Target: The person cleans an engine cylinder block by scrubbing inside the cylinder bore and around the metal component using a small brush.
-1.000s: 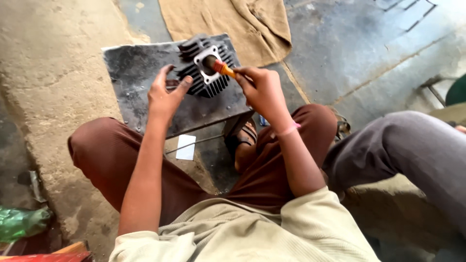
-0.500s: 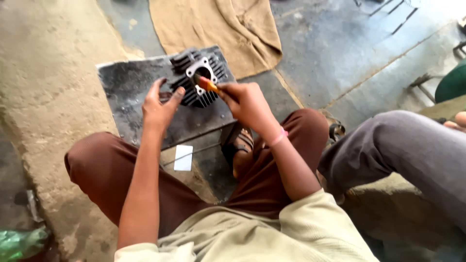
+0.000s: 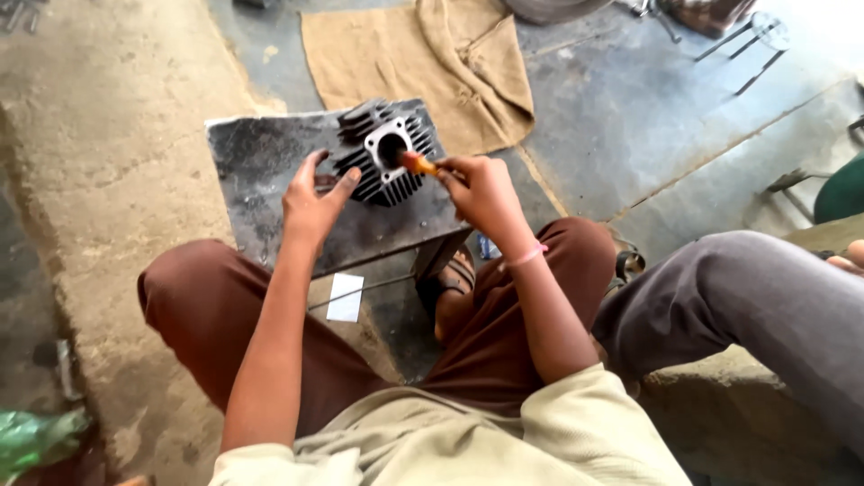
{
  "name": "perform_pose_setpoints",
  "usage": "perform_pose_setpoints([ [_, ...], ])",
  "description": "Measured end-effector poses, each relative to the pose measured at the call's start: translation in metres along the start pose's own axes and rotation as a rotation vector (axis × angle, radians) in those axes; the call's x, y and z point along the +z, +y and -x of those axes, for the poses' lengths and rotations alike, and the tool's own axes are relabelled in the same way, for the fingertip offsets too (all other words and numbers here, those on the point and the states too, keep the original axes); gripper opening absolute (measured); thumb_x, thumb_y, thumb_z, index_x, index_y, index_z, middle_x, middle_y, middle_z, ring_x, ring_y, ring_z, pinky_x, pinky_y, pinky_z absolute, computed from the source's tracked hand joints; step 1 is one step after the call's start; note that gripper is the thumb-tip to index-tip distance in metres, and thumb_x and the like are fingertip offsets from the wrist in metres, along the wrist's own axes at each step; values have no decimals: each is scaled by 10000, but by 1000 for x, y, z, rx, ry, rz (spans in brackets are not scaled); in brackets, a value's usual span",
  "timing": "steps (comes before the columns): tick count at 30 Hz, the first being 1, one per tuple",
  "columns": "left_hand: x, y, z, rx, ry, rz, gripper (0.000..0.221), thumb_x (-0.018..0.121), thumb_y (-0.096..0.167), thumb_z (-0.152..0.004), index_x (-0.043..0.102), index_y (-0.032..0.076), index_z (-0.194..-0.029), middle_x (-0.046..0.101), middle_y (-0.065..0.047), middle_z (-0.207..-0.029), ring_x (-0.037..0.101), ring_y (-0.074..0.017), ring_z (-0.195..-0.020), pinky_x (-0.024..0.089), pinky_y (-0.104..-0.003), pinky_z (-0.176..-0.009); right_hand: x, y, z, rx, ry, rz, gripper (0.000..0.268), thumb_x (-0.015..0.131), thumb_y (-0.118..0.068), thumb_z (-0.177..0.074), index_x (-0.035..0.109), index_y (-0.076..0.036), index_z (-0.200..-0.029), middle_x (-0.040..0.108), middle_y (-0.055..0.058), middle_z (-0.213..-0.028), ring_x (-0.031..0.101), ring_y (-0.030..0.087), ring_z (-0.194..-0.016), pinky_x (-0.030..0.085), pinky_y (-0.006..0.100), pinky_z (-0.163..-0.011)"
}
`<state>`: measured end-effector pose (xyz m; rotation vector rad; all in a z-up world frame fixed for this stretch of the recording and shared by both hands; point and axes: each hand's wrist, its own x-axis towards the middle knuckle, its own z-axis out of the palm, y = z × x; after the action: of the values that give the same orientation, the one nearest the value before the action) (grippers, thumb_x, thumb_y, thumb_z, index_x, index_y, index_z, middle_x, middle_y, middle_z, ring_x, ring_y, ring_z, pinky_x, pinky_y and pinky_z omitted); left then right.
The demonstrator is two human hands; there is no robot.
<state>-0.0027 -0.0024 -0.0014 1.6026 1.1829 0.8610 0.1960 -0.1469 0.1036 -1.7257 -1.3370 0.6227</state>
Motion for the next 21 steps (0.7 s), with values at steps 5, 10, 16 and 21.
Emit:
perform_pose_setpoints([
  [5, -1, 8, 1, -11, -21, 86, 717, 838, 409, -829, 587, 87, -1419, 743, -116, -1045, 709, -172, -864, 574, -317, -702, -3, -16, 4, 15, -19, 8, 253, 671, -95, -960, 743, -26, -1193, 635, 56, -637, 597, 85, -455, 487, 268, -446],
  [10, -1, 13, 4, -45, -51, 92, 741, 832, 411, -837, 560, 79, -1442, 729, -115, -1053, 704, -167, -848, 581, -308, -681, -5, 0, -1, 88, -2, 37, 253, 670, -109, -958, 752, -44, -1187, 653, 27, -634, 604, 83, -455, 495, 272, -451],
  [16, 4, 3, -7, 3, -60, 139, 746, 831, 402, -845, 557, 59, -1448, 716, -124, -1062, 693, -160, -861, 585, -315, -686, -10, -12, 2, -30, -20, 4, 252, 657, -103, -967, 742, -45, -1197, 657, 33, -637, 618, 86, -460, 508, 267, -460],
  [21, 1, 8, 4, -31, -51, 119, 730, 826, 397, -854, 559, 68, -1448, 721, -105, -1064, 701, -141, -864, 587, -302, -690, -6, 9, 0, 69, -12, 10, 253, 648, -92, -963, 757, -50, -1187, 630, 41, -611, 602, 91, -451, 497, 276, -447],
])
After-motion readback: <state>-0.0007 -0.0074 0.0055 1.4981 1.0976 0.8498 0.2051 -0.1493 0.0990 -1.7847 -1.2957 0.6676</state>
